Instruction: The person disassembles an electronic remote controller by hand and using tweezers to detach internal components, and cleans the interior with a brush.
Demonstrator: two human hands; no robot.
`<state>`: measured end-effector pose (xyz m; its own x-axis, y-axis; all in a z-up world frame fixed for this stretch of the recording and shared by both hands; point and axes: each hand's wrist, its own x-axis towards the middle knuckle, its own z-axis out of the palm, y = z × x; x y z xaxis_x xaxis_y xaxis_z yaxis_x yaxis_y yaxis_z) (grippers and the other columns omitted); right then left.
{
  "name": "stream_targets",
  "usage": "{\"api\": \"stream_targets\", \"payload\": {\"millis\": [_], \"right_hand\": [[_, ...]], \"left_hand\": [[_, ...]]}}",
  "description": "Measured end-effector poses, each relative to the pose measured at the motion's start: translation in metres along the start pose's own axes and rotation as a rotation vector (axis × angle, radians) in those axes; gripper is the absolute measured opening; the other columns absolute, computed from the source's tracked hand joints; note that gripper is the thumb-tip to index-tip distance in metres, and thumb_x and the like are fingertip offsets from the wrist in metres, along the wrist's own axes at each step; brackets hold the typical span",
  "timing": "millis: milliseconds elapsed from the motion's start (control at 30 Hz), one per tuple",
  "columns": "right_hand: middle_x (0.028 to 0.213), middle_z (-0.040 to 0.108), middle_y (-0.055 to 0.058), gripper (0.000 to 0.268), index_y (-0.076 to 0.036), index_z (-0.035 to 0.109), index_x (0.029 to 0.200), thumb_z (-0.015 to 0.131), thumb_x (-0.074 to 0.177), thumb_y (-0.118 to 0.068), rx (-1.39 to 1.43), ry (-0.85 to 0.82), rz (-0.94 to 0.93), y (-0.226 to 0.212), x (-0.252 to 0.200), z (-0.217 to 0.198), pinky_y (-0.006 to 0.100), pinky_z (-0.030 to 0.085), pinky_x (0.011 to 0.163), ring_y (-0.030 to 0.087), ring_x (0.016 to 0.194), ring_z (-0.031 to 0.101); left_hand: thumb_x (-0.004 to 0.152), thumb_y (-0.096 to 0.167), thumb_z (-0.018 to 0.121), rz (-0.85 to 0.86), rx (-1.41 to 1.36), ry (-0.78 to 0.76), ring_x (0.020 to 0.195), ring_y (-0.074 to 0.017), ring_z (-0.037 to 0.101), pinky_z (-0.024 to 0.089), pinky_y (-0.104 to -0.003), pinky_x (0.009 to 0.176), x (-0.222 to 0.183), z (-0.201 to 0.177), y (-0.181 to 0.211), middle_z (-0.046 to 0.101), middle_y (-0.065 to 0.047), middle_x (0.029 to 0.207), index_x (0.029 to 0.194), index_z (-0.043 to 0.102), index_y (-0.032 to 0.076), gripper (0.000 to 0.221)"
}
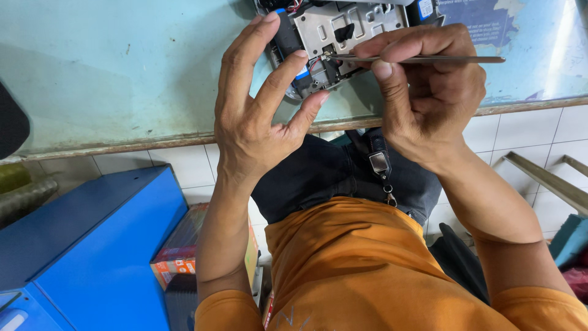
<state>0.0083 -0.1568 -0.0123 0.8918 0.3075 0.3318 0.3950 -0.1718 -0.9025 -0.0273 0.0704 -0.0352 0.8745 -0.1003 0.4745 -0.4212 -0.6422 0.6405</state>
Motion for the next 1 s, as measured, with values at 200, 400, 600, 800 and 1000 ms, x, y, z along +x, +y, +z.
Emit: {"api": "stream_targets", "payload": {"millis": [200, 400, 600, 800, 1000], "right_hand": [[0.116, 0.068, 0.017, 0.020, 0.001, 0.043, 0.121, 0.063, 0.124, -0.002, 0.101, 0.032, -0.009, 0.0058, -0.0030, -0.0015, 0.023, 0.061, 0.094, 0.017, 0.105, 0.069], [0.112, 0.068, 0.019, 0.019, 0.001, 0.044, 0.120, 0.063, 0.118, -0.001, 0.040, 0.029, -0.024, 0.0041, -0.0038, 0.0008, 0.022, 0.060, 0.086, 0.017, 0.104, 0.072], [0.113, 0.069, 0.020, 0.018, 0.002, 0.044, 0.118, 0.062, 0.119, 0.000, 0.014, 0.029, -0.045, 0.0038, -0.0025, 0.0021, 0.022, 0.060, 0.086, 0.017, 0.103, 0.072], [0.112, 0.069, 0.020, 0.019, 0.002, 0.044, 0.118, 0.062, 0.119, -0.001, 0.022, 0.036, -0.045, 0.0060, -0.0018, 0.0025, 0.022, 0.060, 0.085, 0.017, 0.103, 0.073], [0.114, 0.069, 0.019, 0.020, 0.001, 0.043, 0.120, 0.063, 0.121, -0.002, 0.065, 0.041, -0.007, 0.0041, -0.0022, 0.0020, 0.022, 0.061, 0.090, 0.016, 0.105, 0.072]], "left_hand": [[0.088, 0.020, 0.100, -0.002, -0.001, 0.002, 0.143, -0.0374, 0.050, 0.050, -0.047, 0.122, 0.0007, 0.0008, 0.0000, 0.048, -0.016, 0.149, 0.129, 0.069, 0.009, 0.052], [0.088, 0.020, 0.100, 0.005, 0.001, 0.002, 0.143, -0.0377, 0.050, 0.050, -0.048, 0.123, 0.0012, 0.0008, -0.0004, 0.048, -0.016, 0.150, 0.129, 0.069, 0.009, 0.052], [0.088, 0.020, 0.100, 0.011, 0.007, 0.008, 0.142, -0.0381, 0.051, 0.050, -0.048, 0.122, 0.0015, 0.0016, -0.0006, 0.049, -0.017, 0.149, 0.129, 0.069, 0.009, 0.052], [0.088, 0.020, 0.100, 0.010, 0.000, 0.007, 0.142, -0.0381, 0.051, 0.050, -0.048, 0.122, 0.0007, 0.0018, -0.0008, 0.049, -0.017, 0.149, 0.129, 0.069, 0.010, 0.053], [0.089, 0.021, 0.099, 0.012, 0.011, -0.002, 0.142, -0.0385, 0.050, 0.050, -0.049, 0.122, 0.0017, 0.0008, -0.0002, 0.049, -0.018, 0.149, 0.130, 0.069, 0.009, 0.052]]}}
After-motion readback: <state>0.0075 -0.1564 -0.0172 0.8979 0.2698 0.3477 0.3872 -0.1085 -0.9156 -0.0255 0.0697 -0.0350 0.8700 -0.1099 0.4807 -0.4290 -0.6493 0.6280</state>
